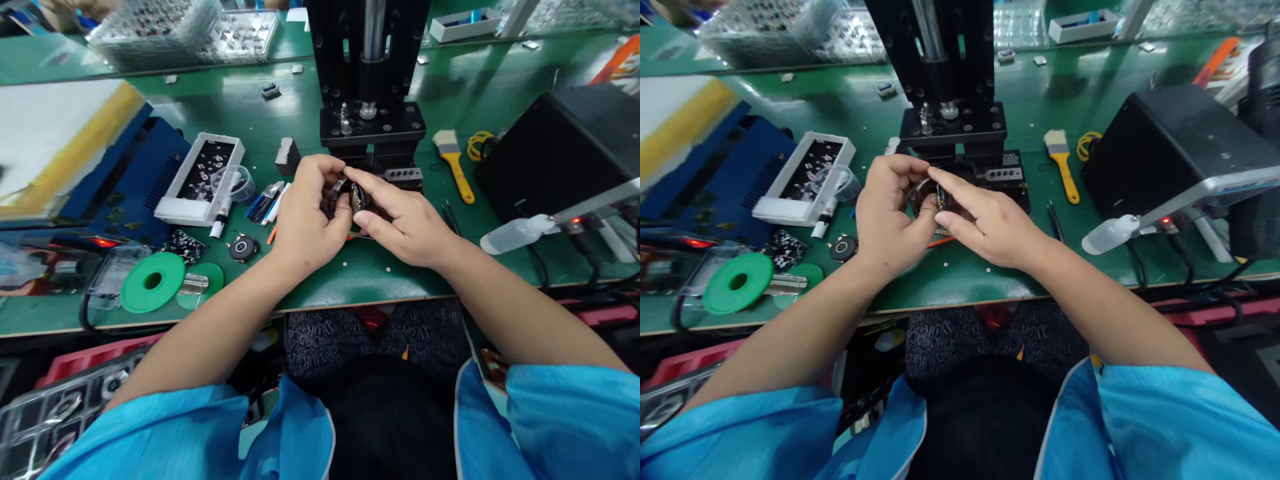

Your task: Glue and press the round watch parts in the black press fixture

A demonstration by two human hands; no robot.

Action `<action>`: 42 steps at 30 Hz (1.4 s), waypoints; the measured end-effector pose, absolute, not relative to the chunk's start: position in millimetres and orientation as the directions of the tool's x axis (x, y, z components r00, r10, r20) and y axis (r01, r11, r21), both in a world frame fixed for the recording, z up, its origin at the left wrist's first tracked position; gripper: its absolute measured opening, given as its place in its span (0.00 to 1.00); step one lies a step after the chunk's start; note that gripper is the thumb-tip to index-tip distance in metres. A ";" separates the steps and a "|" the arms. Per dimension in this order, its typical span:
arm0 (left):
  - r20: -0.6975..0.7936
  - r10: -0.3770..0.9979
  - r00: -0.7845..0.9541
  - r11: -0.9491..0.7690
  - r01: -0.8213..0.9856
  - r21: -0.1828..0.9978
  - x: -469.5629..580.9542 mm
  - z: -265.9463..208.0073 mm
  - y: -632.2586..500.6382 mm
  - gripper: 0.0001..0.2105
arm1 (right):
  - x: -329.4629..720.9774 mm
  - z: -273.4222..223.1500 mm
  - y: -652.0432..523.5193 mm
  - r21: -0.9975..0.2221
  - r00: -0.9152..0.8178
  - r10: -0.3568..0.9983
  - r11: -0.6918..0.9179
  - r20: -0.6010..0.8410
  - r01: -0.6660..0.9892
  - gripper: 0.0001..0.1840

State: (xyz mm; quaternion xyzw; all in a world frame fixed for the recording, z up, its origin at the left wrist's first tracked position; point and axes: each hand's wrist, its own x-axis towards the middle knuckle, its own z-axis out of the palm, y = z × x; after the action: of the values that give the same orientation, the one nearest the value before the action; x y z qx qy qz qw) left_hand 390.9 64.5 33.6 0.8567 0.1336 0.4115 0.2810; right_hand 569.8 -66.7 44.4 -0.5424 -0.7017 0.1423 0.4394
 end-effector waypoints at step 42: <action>0.492 0.359 0.793 -0.908 0.174 0.381 385.3 61.8 58.8 0.19 | 575.9 45.0 -69.0 -0.449 -0.004 0.756 0.393 0.654 0.803 0.26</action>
State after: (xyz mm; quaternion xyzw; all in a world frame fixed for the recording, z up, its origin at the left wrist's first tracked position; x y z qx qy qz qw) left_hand 385.3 58.8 61.8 0.9333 0.1426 0.2880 0.1602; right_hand 575.9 -69.0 45.0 -0.5505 -0.7081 -0.0264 0.4414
